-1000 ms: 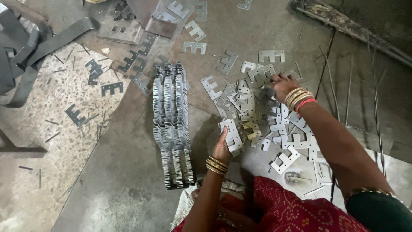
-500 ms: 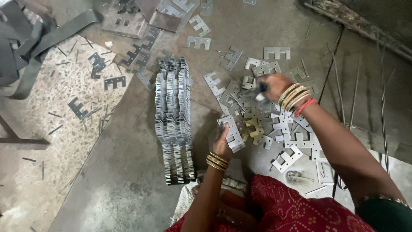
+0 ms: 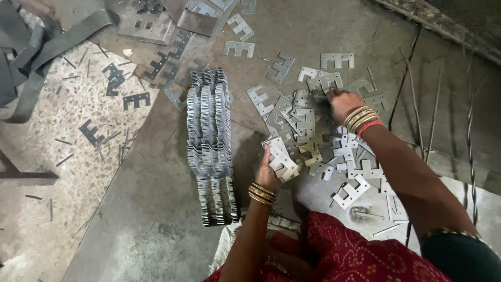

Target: The person sits on the floor and repeatedly picks up small metal brackets from a scattered pile, aligns them, and stacks them into neat columns. The person handles the brackets by hand and organizes them into growing stacks.

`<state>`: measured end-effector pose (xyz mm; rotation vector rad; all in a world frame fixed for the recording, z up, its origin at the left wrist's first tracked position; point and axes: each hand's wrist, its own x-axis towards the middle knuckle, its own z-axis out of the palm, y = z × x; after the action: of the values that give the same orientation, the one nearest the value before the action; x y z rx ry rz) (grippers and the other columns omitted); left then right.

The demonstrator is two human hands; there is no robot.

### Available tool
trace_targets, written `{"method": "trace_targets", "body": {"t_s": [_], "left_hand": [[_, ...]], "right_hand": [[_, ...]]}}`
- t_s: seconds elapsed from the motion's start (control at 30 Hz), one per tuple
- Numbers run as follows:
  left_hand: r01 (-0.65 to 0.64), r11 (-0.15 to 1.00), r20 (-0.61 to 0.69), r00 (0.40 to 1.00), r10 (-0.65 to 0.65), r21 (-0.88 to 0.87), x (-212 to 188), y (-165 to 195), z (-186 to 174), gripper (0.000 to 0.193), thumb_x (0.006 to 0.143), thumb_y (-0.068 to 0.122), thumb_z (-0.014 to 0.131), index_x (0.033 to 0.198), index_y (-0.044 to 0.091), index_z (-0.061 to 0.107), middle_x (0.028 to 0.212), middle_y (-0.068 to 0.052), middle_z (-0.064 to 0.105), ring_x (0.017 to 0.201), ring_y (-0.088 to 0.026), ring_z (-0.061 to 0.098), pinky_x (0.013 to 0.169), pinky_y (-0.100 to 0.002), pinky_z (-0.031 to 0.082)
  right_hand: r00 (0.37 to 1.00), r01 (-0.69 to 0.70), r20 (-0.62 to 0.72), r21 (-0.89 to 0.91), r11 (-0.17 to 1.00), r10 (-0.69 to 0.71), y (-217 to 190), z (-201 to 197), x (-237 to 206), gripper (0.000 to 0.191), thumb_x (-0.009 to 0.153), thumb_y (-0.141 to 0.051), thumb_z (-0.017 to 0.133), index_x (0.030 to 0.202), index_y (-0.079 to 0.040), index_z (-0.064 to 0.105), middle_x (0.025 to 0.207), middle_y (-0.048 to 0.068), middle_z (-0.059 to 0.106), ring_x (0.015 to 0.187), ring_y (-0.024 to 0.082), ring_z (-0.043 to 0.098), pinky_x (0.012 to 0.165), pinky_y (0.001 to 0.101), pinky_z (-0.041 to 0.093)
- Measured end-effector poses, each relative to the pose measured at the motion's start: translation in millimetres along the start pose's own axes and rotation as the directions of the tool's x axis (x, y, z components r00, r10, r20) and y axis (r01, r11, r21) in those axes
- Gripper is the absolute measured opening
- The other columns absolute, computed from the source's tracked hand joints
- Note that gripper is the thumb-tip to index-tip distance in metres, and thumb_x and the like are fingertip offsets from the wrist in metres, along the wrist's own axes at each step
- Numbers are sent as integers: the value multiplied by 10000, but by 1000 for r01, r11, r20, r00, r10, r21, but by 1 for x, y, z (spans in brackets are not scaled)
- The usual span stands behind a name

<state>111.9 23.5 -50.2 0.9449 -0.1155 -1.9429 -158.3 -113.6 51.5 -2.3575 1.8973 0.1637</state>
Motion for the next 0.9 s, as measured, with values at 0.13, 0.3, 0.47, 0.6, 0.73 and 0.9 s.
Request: {"method": "trace_targets", "body": {"t_s": [0.13,0.3,0.47,0.6,0.73,0.9], "left_hand": [[-42,998,53,998,45,-53,1,1,8,736,933,622,630,1465,125,514,1265,-41,657,1108,-211,647,947,-420,567],[-45,997,41,998,48,-57,3,10,16,738,911,669,510,1414,128,520,1236,-67,695,1072,-234,692,904,-434,586],[-71,994,84,993,78,-86,1,8,10,709,976,650,511,1446,120,525,1253,-67,687,1079,-226,685,934,-425,570],[-71,993,106,991,80,-92,-3,9,5,729,978,675,487,1427,103,533,1223,-81,689,1069,-234,685,927,-423,586],[-3,995,128,992,16,-99,-6,10,10,772,905,730,431,1366,123,553,1190,-82,717,1051,-248,700,886,-433,602],[-109,989,98,988,118,-100,-14,9,11,789,958,776,440,1348,107,589,1122,-98,693,961,-256,681,832,-449,594]], "right_hand": [[990,-132,98,455,881,98,-3,-9,-15,454,866,-194,649,1306,-80,646,1101,217,765,994,368,764,913,468,619],[987,-140,139,537,832,76,-44,-10,-25,537,815,-332,743,1242,-27,626,963,221,762,900,377,766,848,486,606],[969,-216,-45,335,917,244,-76,2,-16,734,686,-293,858,1280,9,551,1037,298,675,928,496,691,811,576,557],[963,-196,-15,643,740,268,-74,2,-19,583,763,-156,807,1285,10,608,948,254,749,911,393,738,842,480,598],[964,-223,265,806,548,2,-70,-10,-22,519,778,-156,796,1266,-44,657,989,201,772,843,324,754,816,437,634],[989,-117,-30,426,897,144,-60,-16,-2,557,766,-132,750,1287,-12,595,1065,234,721,945,365,725,866,454,597]]}}
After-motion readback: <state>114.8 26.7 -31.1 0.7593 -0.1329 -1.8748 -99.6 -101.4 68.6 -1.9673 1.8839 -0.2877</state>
